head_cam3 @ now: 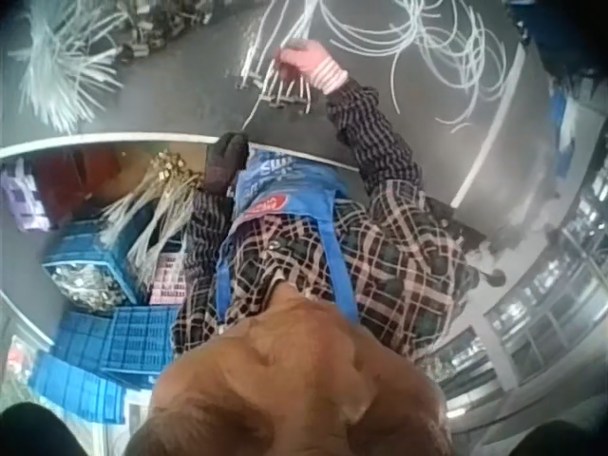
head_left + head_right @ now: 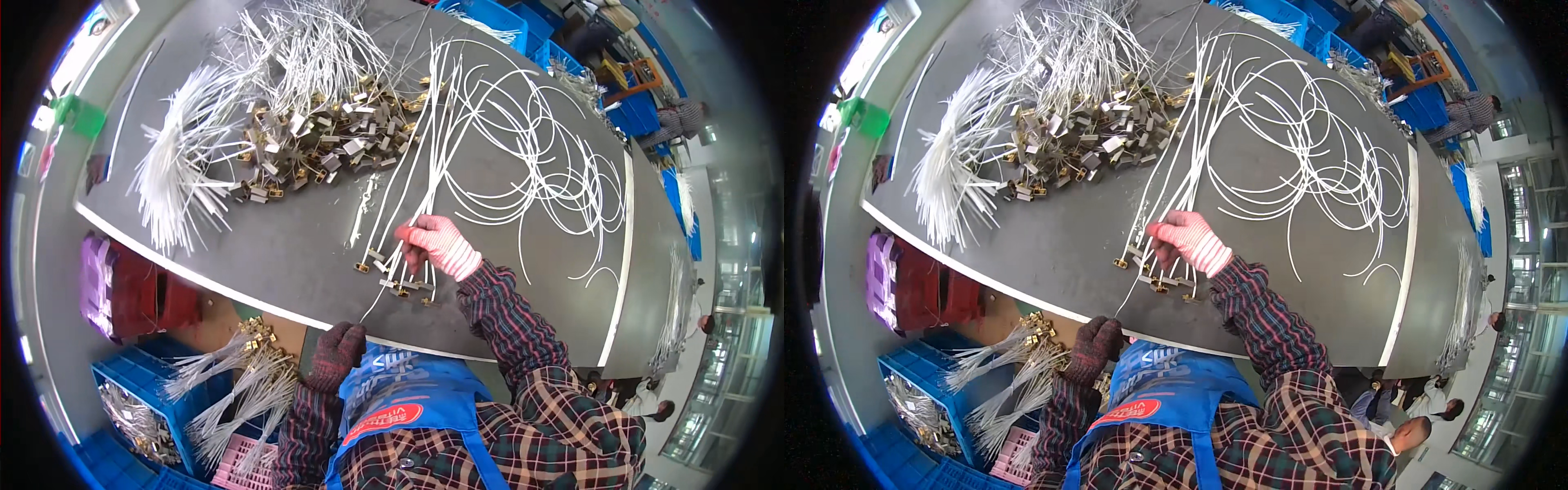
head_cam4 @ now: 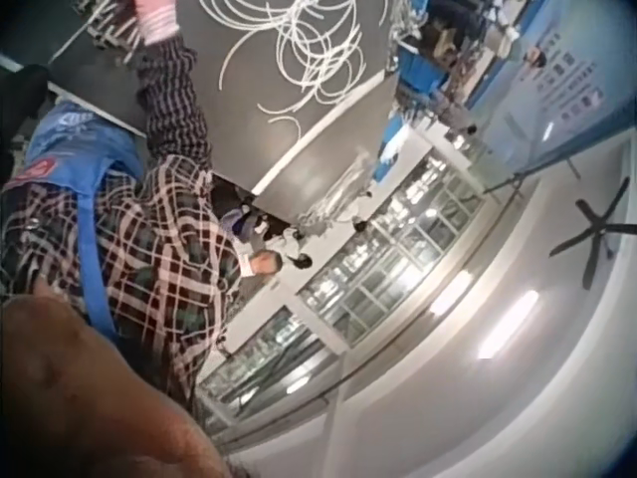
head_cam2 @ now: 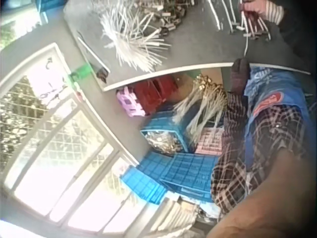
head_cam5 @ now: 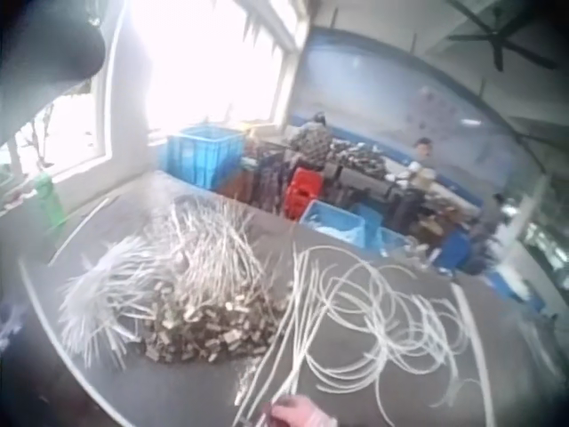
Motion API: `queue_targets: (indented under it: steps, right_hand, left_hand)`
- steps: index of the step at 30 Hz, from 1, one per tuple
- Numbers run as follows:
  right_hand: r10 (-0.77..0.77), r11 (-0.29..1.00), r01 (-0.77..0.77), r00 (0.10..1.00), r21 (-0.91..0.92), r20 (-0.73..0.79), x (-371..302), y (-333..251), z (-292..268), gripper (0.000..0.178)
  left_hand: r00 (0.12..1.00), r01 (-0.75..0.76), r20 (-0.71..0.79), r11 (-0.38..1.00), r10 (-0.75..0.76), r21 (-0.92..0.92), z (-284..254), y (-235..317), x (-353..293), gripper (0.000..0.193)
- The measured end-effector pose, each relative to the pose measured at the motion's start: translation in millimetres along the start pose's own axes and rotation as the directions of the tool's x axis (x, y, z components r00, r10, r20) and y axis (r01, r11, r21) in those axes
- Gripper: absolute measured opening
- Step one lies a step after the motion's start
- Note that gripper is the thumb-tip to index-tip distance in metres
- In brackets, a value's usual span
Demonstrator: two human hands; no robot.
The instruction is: The person threads sleeves onto the wires of metal components by hand and gathers the assembled parts together.
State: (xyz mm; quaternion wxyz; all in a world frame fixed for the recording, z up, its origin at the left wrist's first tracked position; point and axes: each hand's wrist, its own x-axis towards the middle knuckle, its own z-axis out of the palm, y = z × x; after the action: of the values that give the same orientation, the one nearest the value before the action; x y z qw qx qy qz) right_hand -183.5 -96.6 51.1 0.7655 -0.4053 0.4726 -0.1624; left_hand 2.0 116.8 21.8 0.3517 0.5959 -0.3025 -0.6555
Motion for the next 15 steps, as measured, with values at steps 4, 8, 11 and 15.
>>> queue_targets:
  steps: [4, 8, 11, 15]
  right_hand:
    - [0.037, 0.999, -0.033, 0.993, -0.033, 0.113, -4.8, -3.6, 4.4, 0.022]
    - [0.079, 0.997, -0.082, 0.984, 0.008, 0.161, 0.9, 10.4, 20.1, 0.017]
    - [0.164, 0.982, -0.156, 0.983, -0.106, 0.078, 9.6, 13.1, 26.3, 0.017]
    - [0.210, 0.962, -0.199, 0.977, -0.188, 0.040, 9.9, 0.9, 7.4, 0.020]
  left_hand:
    - [0.976, 0.154, -0.126, 0.972, -0.177, -0.177, 12.0, 24.0, 22.5, 0.031]
    - [0.962, -0.098, -0.260, 0.993, 0.079, -0.060, 24.3, 19.1, 62.1, 0.029]
    - [0.931, -0.177, -0.334, 0.982, 0.144, -0.070, 43.9, 29.0, 90.8, 0.030]
    - [0.936, -0.218, -0.319, 0.956, 0.149, -0.194, 56.1, 32.0, 116.7, 0.034]
